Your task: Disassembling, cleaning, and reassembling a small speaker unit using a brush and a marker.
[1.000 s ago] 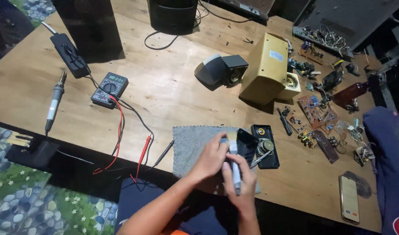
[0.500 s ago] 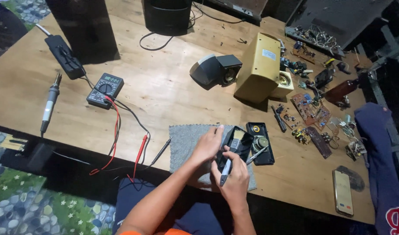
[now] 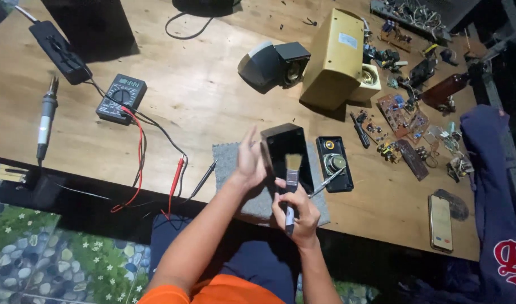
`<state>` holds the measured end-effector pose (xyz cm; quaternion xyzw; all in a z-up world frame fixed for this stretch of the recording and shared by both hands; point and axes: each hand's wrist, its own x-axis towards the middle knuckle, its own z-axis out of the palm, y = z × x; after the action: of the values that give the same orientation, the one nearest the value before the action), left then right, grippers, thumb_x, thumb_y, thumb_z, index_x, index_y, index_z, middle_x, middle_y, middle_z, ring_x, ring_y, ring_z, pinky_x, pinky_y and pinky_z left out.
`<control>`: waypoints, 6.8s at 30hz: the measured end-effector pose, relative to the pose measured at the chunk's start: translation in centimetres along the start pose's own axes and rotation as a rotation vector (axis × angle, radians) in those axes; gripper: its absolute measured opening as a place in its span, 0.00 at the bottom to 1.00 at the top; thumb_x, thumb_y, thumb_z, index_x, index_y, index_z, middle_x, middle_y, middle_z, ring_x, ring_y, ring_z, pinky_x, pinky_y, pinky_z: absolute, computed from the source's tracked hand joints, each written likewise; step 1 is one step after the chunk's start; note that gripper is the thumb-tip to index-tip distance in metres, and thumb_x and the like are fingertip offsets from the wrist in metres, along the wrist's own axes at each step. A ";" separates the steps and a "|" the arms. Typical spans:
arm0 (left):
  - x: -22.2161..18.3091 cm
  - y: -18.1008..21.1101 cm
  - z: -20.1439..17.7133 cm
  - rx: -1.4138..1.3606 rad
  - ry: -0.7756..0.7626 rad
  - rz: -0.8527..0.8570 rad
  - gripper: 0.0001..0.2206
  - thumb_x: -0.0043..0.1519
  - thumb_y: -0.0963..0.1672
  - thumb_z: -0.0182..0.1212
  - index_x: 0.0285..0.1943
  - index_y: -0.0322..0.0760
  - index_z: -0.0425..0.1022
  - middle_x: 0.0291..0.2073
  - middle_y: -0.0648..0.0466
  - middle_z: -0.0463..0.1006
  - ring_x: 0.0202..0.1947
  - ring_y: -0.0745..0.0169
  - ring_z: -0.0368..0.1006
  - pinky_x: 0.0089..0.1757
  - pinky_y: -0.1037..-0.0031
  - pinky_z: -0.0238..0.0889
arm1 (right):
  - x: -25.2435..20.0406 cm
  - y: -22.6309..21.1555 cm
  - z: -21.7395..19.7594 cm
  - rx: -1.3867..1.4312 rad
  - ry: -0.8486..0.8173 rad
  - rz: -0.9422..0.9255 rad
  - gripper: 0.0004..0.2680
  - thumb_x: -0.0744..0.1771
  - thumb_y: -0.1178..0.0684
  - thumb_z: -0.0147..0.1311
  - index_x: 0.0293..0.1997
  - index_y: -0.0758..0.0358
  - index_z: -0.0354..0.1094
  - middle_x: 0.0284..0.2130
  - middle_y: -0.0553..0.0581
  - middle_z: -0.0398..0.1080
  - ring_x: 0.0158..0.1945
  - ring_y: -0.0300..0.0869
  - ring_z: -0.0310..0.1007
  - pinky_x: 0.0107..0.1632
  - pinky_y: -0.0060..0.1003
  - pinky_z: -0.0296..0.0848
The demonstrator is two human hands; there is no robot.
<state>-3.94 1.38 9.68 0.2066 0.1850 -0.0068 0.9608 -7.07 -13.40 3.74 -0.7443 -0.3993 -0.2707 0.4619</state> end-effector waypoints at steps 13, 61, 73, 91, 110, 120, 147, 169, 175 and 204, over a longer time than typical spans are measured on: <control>6.2 -4.1 -9.1 0.765 0.245 0.462 0.39 0.70 0.61 0.36 0.71 0.23 0.65 0.68 0.28 0.62 0.73 0.33 0.51 0.70 0.49 0.38 | 1.2 1.5 -1.6 0.209 -0.248 0.325 0.18 0.72 0.43 0.38 0.52 0.62 0.75 0.36 0.59 0.79 0.39 0.49 0.81 0.46 0.45 0.76; 2.5 -1.8 -7.0 1.123 -0.001 0.916 0.27 0.59 0.57 0.45 0.56 0.42 0.81 0.25 0.45 0.80 0.25 0.48 0.79 0.33 0.63 0.72 | -0.5 3.9 -1.3 0.150 -0.338 0.660 0.06 0.64 0.59 0.50 0.25 0.60 0.72 0.16 0.60 0.70 0.27 0.37 0.66 0.35 0.42 0.73; 2.5 -2.6 -9.8 1.016 -0.084 0.985 0.30 0.58 0.58 0.42 0.55 0.42 0.81 0.25 0.46 0.80 0.25 0.58 0.76 0.33 0.64 0.72 | 0.7 2.6 -1.6 -0.031 -0.428 0.479 0.06 0.64 0.62 0.47 0.25 0.63 0.68 0.16 0.65 0.68 0.25 0.63 0.72 0.34 0.43 0.75; 3.1 -3.1 -9.9 0.988 -0.122 1.012 0.29 0.56 0.58 0.43 0.53 0.40 0.82 0.24 0.47 0.79 0.23 0.59 0.75 0.30 0.66 0.71 | 0.6 3.0 -0.1 0.241 -0.354 0.668 0.10 0.66 0.60 0.45 0.21 0.62 0.69 0.14 0.58 0.67 0.24 0.40 0.67 0.30 0.37 0.70; 2.5 -3.7 -12.3 0.917 -0.200 1.072 0.38 0.55 0.63 0.41 0.54 0.34 0.82 0.34 0.47 0.85 0.31 0.56 0.82 0.35 0.69 0.74 | -0.4 3.9 -1.4 0.296 -0.466 0.737 0.11 0.63 0.61 0.46 0.15 0.58 0.63 0.11 0.48 0.62 0.20 0.37 0.57 0.26 0.31 0.61; 1.8 -2.9 -11.8 0.856 -0.278 1.122 0.41 0.59 0.64 0.38 0.53 0.27 0.80 0.38 0.45 0.85 0.36 0.55 0.83 0.41 0.70 0.74 | 2.6 1.9 -2.6 0.211 -0.597 0.783 0.11 0.65 0.56 0.46 0.20 0.57 0.68 0.13 0.50 0.74 0.19 0.39 0.70 0.28 0.31 0.69; 2.0 -2.9 -8.3 0.307 -0.244 1.181 0.34 0.61 0.57 0.41 0.50 0.21 0.78 0.33 0.35 0.81 0.31 0.50 0.81 0.37 0.72 0.74 | 3.0 2.5 -5.5 -0.131 -0.385 0.492 0.05 0.67 0.59 0.54 0.45 0.61 0.74 0.35 0.59 0.79 0.41 0.52 0.80 0.46 0.43 0.76; -1.4 1.8 -10.8 0.359 -0.066 0.992 0.32 0.68 0.56 0.45 0.63 0.19 0.60 0.46 0.36 0.75 0.42 0.60 0.72 0.55 0.81 0.61 | 5.0 12.2 2.2 -0.452 -0.627 0.309 0.20 0.68 0.50 0.60 0.67 0.64 0.63 0.62 0.70 0.66 0.66 0.61 0.63 0.67 0.56 0.55; -2.2 2.5 -7.5 0.639 0.136 1.099 0.19 0.72 0.54 0.29 0.46 0.38 0.57 0.37 0.59 0.66 0.38 0.72 0.65 0.48 0.87 0.53 | 2.7 14.5 1.9 -0.469 -0.638 0.167 0.15 0.64 0.54 0.64 0.55 0.59 0.71 0.43 0.60 0.72 0.54 0.55 0.68 0.61 0.50 0.58; 1.3 1.2 -12.5 0.344 -0.083 1.037 0.38 0.65 0.59 0.35 0.61 0.18 0.68 0.44 0.33 0.78 0.47 0.50 0.78 0.52 0.68 0.73 | 4.6 11.4 -5.8 -0.706 -0.476 0.636 0.31 0.62 0.45 0.71 0.69 0.70 0.58 0.62 0.79 0.59 0.63 0.76 0.57 0.59 0.74 0.57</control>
<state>-7.03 7.51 -0.89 0.4245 0.0170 0.4294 0.7970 4.80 -19.95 4.38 -0.9796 -0.1324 -0.0586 0.1390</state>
